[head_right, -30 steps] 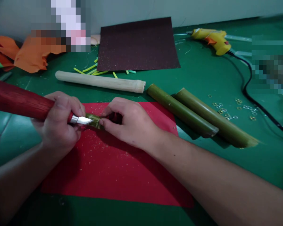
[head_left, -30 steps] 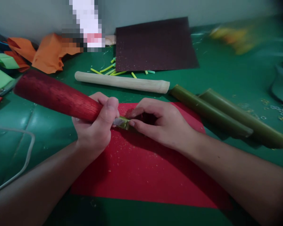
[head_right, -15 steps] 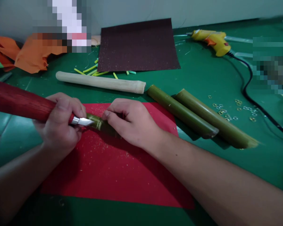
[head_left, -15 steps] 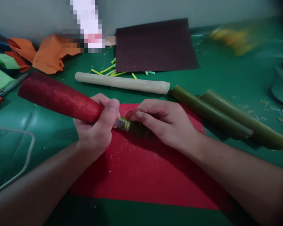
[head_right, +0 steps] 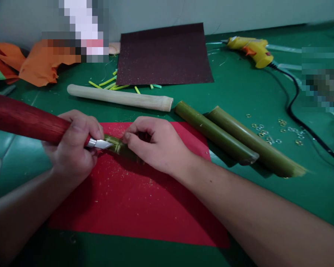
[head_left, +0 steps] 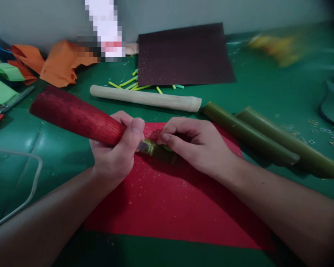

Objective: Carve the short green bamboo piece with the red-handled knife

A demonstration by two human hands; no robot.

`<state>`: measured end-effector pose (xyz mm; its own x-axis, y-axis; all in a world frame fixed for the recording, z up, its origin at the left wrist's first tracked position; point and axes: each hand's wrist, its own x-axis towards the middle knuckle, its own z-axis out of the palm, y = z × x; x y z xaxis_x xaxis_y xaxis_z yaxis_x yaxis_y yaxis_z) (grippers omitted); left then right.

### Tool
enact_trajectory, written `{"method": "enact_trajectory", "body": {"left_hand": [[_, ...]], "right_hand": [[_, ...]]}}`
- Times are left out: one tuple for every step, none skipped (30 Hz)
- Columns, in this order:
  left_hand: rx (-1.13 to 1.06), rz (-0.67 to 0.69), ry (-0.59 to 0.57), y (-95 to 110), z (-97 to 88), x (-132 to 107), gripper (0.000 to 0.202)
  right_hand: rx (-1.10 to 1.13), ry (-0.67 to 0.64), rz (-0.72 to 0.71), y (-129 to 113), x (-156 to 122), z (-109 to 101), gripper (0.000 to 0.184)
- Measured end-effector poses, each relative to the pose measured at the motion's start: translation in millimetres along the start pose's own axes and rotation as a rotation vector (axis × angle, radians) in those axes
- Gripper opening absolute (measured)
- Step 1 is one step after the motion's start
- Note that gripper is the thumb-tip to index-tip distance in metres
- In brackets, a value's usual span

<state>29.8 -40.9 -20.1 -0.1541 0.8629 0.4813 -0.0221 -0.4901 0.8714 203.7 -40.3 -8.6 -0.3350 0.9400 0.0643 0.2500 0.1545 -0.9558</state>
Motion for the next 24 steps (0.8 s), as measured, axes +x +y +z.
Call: {"method": "enact_trajectory", "body": {"left_hand": [[-0.001,-0.002,-0.002,0.1,-0.1,0.0,0.036],[-0.002,-0.006,-0.001,0.4,-0.1,-0.1,0.036],[-0.004,-0.011,-0.002,0.8,-0.2,-0.2,0.036],[-0.006,-0.018,-0.002,1.3,-0.3,-0.4,0.037],[-0.007,-0.022,-0.001,1.9,-0.4,-0.5,0.037],[-0.008,-0.026,-0.004,2.5,-0.5,-0.6,0.037],[-0.008,-0.029,-0.007,3.0,-0.6,-0.7,0.038],[-0.004,-0.032,-0.008,3.3,-0.7,-0.8,0.038],[0.006,-0.037,-0.011,3.5,-0.9,-0.8,0.039],[0.021,-0.039,-0.014,3.5,-1.2,-0.9,0.04],[0.037,-0.044,-0.018,3.2,-1.4,-0.9,0.041],[0.053,-0.046,-0.023,2.9,-1.7,-1.1,0.042],[0.063,-0.043,-0.028,2.4,-1.9,-1.3,0.043],[0.065,-0.039,-0.037,1.9,-2.1,-1.6,0.043],[0.06,-0.038,-0.048,1.5,-2.1,-2.1,0.044],[0.051,-0.04,-0.057,1.3,-2.0,-2.6,0.044],[0.047,-0.039,-0.065,1.2,-1.8,-3.1,0.044],[0.045,-0.033,-0.072,1.3,-1.4,-3.5,0.044],[0.049,-0.025,-0.075,1.5,-0.9,-3.8,0.045],[0.059,-0.014,-0.077,1.9,-0.3,-3.9,0.045],[0.076,-0.003,-0.081,2.4,0.3,-3.9,0.046],[0.098,0.01,-0.093,2.9,0.9,-3.8,0.045],[0.123,0.019,-0.105,3.4,1.5,-3.6,0.044],[0.148,0.023,-0.117,3.8,1.9,-3.4,0.043]], "right_hand": [[-0.004,0.002,-0.016,0.2,-0.1,0.1,0.016],[-0.01,0.004,-0.035,0.5,-0.2,0.2,0.014],[-0.018,0.005,-0.052,0.9,-0.3,0.2,0.013],[-0.026,0.004,-0.066,1.4,-0.4,0.3,0.012],[-0.034,0.003,-0.075,1.9,-0.5,0.5,0.013],[-0.043,0.0,-0.08,2.4,-0.6,0.6,0.014],[-0.051,-0.002,-0.083,2.8,-0.7,0.8,0.016],[-0.058,-0.001,-0.088,3.2,-0.8,1.0,0.017],[-0.066,-0.001,-0.095,3.6,-0.9,1.1,0.018],[-0.077,0.001,-0.104,4.0,-1.1,1.2,0.017],[-0.095,0.001,-0.116,4.4,-1.2,1.2,0.015],[-0.123,0.0,-0.129,4.7,-1.4,1.2,0.012],[-0.16,-0.006,-0.142,5.1,-1.6,1.1,0.008],[-0.204,-0.015,-0.148,5.3,-1.9,1.0,0.007],[-0.251,-0.028,-0.147,5.5,-2.1,0.8,0.011],[-0.296,-0.041,-0.14,5.4,-2.3,0.7,0.016],[-0.334,-0.052,-0.129,5.1,-2.6,0.7,0.019],[-0.365,-0.061,-0.117,4.6,-2.9,0.7,0.021],[-0.387,-0.071,-0.105,3.9,-3.2,0.8,0.022],[-0.402,-0.08,-0.095,3.1,-3.5,1.1,0.022],[-0.41,-0.091,-0.089,2.3,-3.8,1.5,0.023],[-0.412,-0.101,-0.082,1.4,-4.0,1.9,0.023],[-0.411,-0.111,-0.076,0.8,-4.3,2.3,0.023],[-0.406,-0.119,-0.07,0.3,-4.4,2.7,0.023]]}}
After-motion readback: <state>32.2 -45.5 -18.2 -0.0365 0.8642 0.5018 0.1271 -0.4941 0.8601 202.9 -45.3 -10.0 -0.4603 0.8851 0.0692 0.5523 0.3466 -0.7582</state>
